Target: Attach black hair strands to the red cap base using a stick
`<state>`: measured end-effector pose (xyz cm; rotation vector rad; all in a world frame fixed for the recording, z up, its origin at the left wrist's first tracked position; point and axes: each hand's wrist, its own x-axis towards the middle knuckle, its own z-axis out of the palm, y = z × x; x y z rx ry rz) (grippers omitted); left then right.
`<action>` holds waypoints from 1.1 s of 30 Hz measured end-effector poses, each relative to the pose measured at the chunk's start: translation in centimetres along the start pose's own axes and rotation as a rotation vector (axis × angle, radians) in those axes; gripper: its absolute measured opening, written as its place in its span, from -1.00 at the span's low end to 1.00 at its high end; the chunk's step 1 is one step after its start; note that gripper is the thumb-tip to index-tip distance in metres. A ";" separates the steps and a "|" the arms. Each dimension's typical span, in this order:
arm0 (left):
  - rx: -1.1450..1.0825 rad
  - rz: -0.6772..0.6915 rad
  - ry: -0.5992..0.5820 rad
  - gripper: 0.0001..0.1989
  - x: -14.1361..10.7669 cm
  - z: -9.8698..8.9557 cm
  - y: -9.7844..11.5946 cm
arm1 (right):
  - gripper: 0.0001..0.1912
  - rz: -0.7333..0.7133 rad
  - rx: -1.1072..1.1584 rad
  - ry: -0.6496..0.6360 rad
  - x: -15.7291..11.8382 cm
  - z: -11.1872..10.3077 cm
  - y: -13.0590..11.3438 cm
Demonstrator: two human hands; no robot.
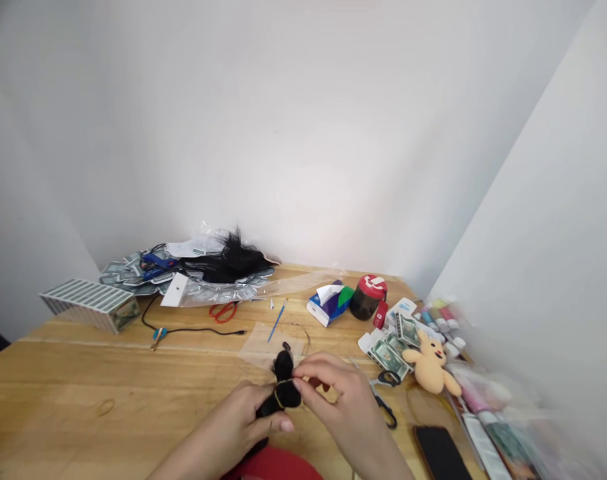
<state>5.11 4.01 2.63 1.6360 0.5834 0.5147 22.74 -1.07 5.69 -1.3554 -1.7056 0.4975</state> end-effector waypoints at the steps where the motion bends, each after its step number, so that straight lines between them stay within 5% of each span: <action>1: 0.029 -0.011 -0.015 -0.84 -0.1 0.0 0.1 | -0.83 -0.013 0.005 -0.043 0.1 -0.2 -0.2; 8: 0.125 -0.072 -0.122 -0.76 -0.4 0.1 -0.3 | -0.83 -0.088 0.028 -0.160 0.3 -0.3 -0.8; 13: 0.162 -0.094 -0.141 -0.63 -0.4 0.1 0.2 | -0.85 -0.104 0.028 0.050 0.3 1.3 0.8; 19: 0.170 -0.134 -0.145 -0.64 -0.4 0.3 0.4 | -0.84 -0.057 0.063 0.386 0.2 3.0 5.8; 24: 0.149 -0.169 -0.159 -0.65 -0.2 0.3 -0.4 | -0.80 -0.028 0.144 0.328 0.4 4.0 7.1; 28: 0.278 -0.184 0.004 -0.69 0.3 0.2 -0.8 | -0.78 -0.036 0.118 0.244 0.5 3.8 5.4; 33: 0.603 -0.255 0.325 -0.69 0.8 0.0 -0.5 | -0.91 -0.123 -0.116 0.462 -0.7 3.3 2.0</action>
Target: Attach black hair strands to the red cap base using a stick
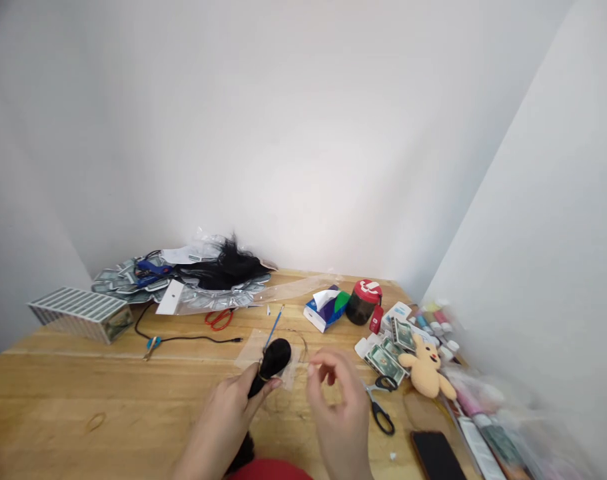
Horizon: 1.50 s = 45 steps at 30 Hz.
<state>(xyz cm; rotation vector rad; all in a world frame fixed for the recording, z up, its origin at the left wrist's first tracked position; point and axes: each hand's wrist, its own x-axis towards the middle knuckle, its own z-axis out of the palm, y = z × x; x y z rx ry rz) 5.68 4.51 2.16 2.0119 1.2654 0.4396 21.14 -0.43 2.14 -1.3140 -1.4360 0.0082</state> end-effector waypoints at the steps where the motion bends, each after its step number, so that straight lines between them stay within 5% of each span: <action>1: 0.059 -0.023 0.021 -0.70 0.0 0.0 0.0 | -0.89 -0.068 -0.034 -0.031 -0.2 0.0 -0.7; 5: 0.209 -0.054 0.040 -0.77 -0.3 0.3 0.1 | -0.84 -0.302 -0.163 -0.115 -0.8 1.0 -2.3; 10: 0.265 -0.079 0.053 -0.78 -0.4 0.5 0.3 | -0.80 -0.352 -0.307 -0.113 -0.5 2.3 -1.9; 17: 0.122 -0.060 0.061 -0.76 0.0 0.7 -0.3 | -0.78 -0.226 -0.411 -0.173 0.4 3.1 -1.3; 25: -0.371 0.019 0.045 -0.76 0.7 0.3 -1.1 | -0.79 0.006 -0.254 -0.173 2.1 3.4 1.6; 30: -0.825 0.005 -0.192 -0.63 0.1 0.0 -0.8 | -0.83 0.206 0.031 -0.237 3.1 3.1 3.5; 35: -1.249 0.009 -0.523 -0.46 0.8 0.2 -2.8 | -0.79 0.442 0.473 -0.400 2.9 3.1 2.6; 39: -1.503 0.028 -0.685 -0.62 2.2 0.6 -5.5 | -0.77 0.579 0.704 -0.468 2.3 3.4 0.8; 45: -1.672 0.022 -0.801 -0.84 2.7 1.7 -7.1 | -0.86 0.619 0.757 -0.434 2.0 4.0 -0.5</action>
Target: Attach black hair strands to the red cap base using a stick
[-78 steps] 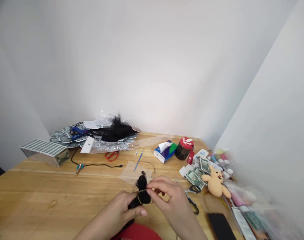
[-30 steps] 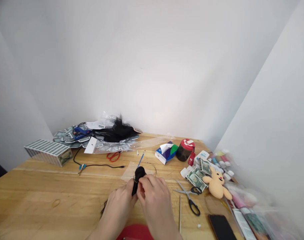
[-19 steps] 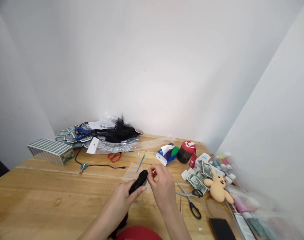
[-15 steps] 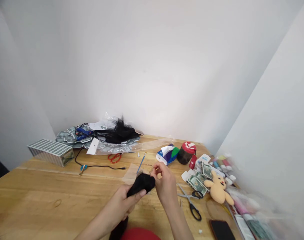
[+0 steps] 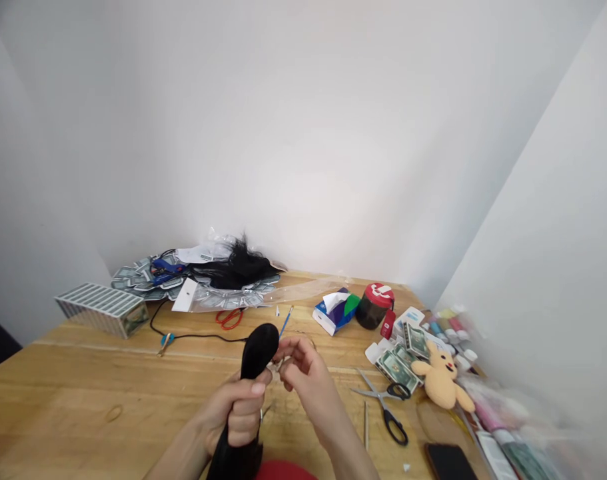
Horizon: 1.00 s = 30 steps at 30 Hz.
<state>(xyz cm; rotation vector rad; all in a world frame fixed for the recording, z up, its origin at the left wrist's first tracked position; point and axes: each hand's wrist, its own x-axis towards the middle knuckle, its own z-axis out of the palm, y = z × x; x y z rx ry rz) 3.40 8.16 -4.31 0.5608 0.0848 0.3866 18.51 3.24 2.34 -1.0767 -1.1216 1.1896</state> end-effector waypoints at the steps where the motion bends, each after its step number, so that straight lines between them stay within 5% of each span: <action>1: -0.014 -0.006 -0.005 -0.84 0.0 0.0 -0.1 | -0.84 0.000 -0.002 -0.008 -0.1 0.0 -0.1; 11: -0.013 -0.113 0.018 -0.72 0.2 1.0 0.2 | -0.83 -0.019 -0.117 0.021 -1.0 -0.1 -0.7; 21: 0.137 -0.120 0.144 -0.55 0.3 3.5 0.5 | -0.83 -0.057 -0.075 0.254 -1.3 -1.4 0.0; 30: 0.172 -0.140 0.157 -0.54 0.4 3.5 0.3 | -0.78 0.079 0.003 0.150 -3.1 -0.5 -0.9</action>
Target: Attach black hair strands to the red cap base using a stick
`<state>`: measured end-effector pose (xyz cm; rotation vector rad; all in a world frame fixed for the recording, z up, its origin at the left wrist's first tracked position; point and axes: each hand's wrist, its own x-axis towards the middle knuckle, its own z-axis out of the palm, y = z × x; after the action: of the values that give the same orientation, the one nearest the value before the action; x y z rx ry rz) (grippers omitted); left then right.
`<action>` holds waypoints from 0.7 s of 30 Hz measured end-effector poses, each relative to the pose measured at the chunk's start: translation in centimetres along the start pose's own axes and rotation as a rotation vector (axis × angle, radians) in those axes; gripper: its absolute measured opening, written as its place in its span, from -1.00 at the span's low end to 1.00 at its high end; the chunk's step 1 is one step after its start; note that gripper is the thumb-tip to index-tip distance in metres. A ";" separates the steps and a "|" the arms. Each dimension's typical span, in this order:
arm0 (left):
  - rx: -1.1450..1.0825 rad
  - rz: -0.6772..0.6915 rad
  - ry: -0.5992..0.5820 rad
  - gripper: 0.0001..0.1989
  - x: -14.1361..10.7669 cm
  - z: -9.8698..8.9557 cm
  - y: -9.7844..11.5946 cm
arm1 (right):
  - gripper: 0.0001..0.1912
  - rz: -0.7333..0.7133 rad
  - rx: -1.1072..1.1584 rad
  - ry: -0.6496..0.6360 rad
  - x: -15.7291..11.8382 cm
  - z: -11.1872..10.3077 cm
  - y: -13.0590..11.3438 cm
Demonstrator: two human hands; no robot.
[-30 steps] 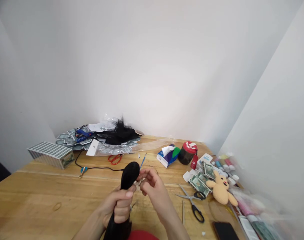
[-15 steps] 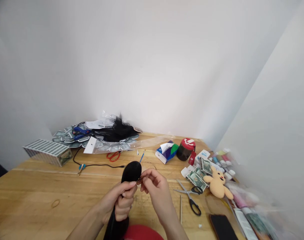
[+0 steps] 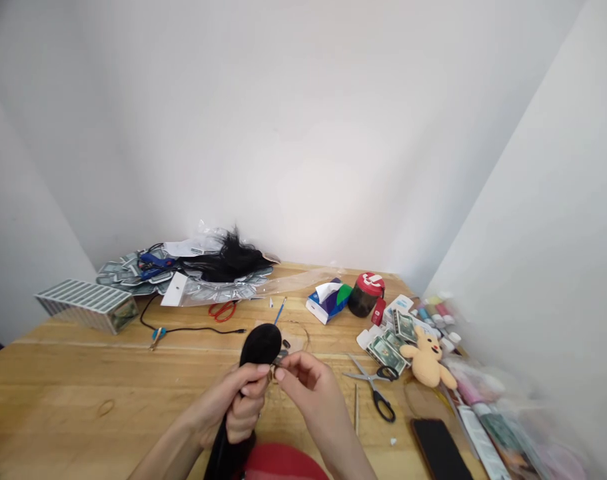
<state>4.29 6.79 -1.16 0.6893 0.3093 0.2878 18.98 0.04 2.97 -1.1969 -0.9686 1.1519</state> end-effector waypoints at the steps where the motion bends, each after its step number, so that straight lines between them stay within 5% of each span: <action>1: 0.003 0.003 0.000 -0.55 0.0 0.0 0.0 | -0.77 0.001 0.018 0.005 0.0 0.0 0.1; 12: 0.100 0.131 0.097 -0.53 0.1 1.1 -0.2 | -0.88 0.096 0.391 0.014 0.6 -0.4 0.7; 21: 0.167 0.240 0.282 -0.45 -0.3 2.8 0.1 | -0.87 0.075 0.222 0.066 0.6 -0.6 1.0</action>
<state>5.02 5.12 1.00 0.8538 0.5246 0.5951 19.50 0.54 1.91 -1.0920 -0.7299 1.2373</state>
